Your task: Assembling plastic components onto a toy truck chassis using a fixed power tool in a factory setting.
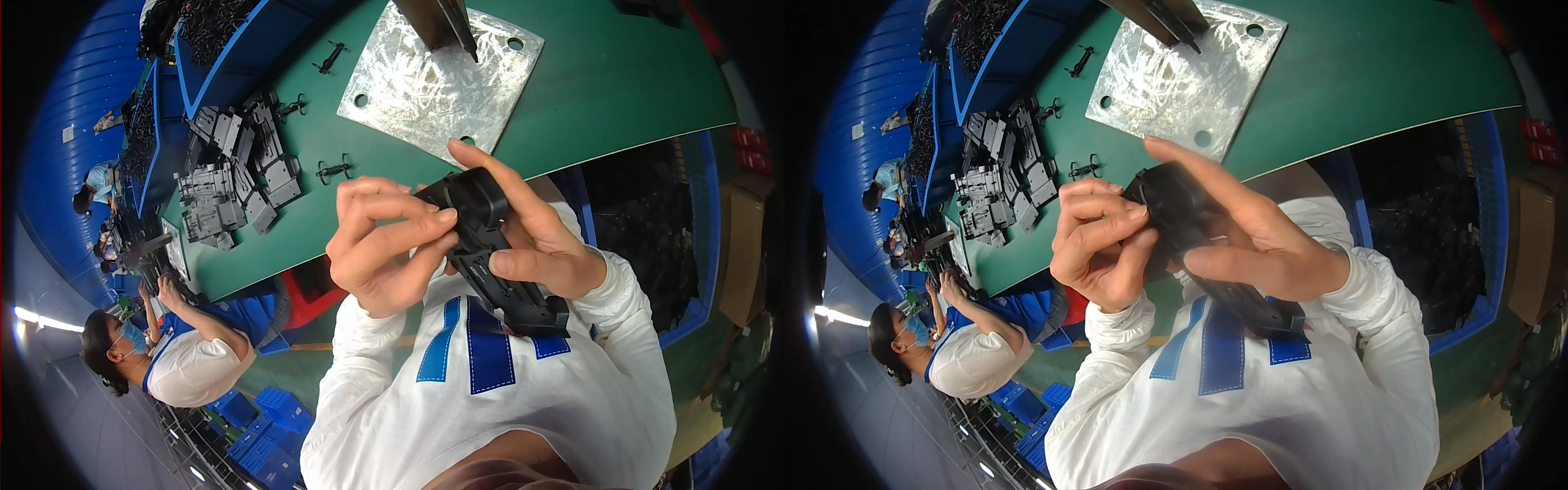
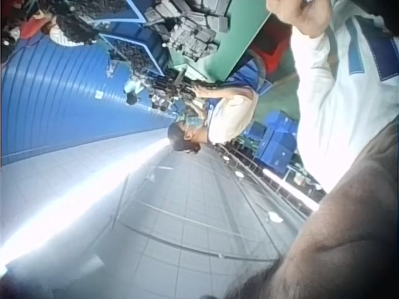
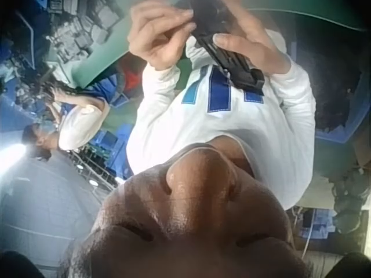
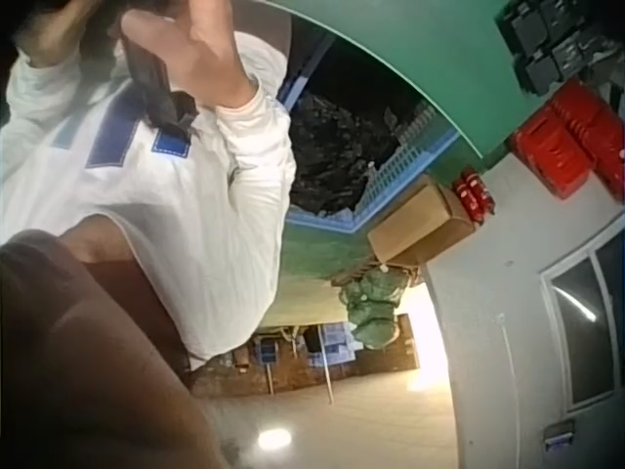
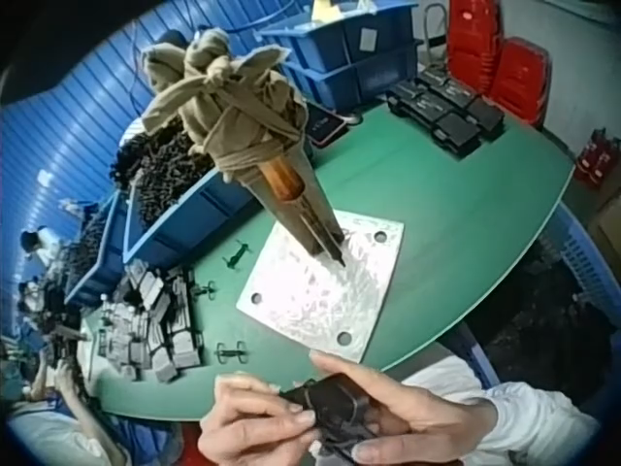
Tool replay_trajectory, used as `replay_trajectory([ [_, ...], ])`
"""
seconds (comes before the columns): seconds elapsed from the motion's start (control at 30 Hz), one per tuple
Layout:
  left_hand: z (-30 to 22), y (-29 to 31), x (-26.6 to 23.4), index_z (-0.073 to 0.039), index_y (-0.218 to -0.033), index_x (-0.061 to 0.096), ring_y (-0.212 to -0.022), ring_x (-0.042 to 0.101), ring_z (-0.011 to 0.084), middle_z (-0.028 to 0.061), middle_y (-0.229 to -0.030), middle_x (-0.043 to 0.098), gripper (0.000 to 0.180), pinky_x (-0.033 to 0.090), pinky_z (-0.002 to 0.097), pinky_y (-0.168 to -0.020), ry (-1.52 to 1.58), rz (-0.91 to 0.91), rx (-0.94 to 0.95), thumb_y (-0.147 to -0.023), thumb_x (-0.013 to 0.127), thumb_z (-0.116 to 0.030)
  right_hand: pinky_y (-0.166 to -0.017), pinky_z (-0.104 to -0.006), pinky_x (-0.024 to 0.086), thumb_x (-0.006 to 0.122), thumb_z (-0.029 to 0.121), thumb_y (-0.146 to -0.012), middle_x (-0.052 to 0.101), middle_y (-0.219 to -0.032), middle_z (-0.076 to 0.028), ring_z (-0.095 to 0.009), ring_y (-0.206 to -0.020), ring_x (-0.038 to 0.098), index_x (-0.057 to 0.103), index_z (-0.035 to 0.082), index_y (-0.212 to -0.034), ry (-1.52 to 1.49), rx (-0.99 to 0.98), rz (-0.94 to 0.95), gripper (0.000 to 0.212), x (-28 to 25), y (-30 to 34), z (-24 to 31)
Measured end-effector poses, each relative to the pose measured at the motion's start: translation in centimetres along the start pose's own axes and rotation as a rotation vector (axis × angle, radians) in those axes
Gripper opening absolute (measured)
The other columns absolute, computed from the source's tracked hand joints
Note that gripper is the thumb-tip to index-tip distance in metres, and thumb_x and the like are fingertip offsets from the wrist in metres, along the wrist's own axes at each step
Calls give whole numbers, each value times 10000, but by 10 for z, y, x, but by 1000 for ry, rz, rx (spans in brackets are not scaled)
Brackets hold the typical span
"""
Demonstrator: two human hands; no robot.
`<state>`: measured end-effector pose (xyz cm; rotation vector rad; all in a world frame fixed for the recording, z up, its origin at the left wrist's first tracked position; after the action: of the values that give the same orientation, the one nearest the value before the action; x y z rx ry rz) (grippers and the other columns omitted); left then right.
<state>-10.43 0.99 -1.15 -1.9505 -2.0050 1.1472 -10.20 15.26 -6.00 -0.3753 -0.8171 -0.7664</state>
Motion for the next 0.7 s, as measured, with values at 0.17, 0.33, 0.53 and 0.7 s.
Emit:
replay_trajectory([
  [0.17,3,-2,2,-67,-869,757,-780,583,223,31,-813,689,346,472,350,-751,78,-42,-88,-552,856,28,-1130,-328,313,542,64,-903,202,-1612,-95,-169,-1383,349,78,26,-1594,10,17,-28,833,3,0,-2],
  [0.33,0,-2,4,-61,-860,747,-772,566,222,31,-813,680,337,451,351,-744,7,6,-58,-558,850,48,-1127,-323,314,529,58,-903,172,-1629,-84,-163,-1403,325,75,23,-1594,-10,8,-43,827,3,1,-2],
  [0.53,-3,-1,3,-75,-876,737,-784,566,229,38,-826,674,340,476,390,-763,-31,-15,0,-584,841,66,-1147,-317,278,524,43,-892,173,-1629,-84,-161,-1419,299,70,16,-1593,-20,-9,-39,836,4,-1,-3],
  [0.7,-3,0,3,-75,-873,725,-791,574,234,39,-841,673,324,523,450,-800,-49,-33,19,-605,838,67,-1154,-318,264,511,32,-881,200,-1617,-94,-163,-1422,295,69,13,-1594,4,2,-42,839,4,-3,-3],
])
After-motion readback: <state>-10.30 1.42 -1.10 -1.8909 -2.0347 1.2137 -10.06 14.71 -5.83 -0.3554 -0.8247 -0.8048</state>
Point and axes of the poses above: each hand's wrist, its own y-axis away from the middle knuckle, its own x-axis out of the palm, z = x × y, the point moved 7 cm from there along -y, towards the middle knuckle
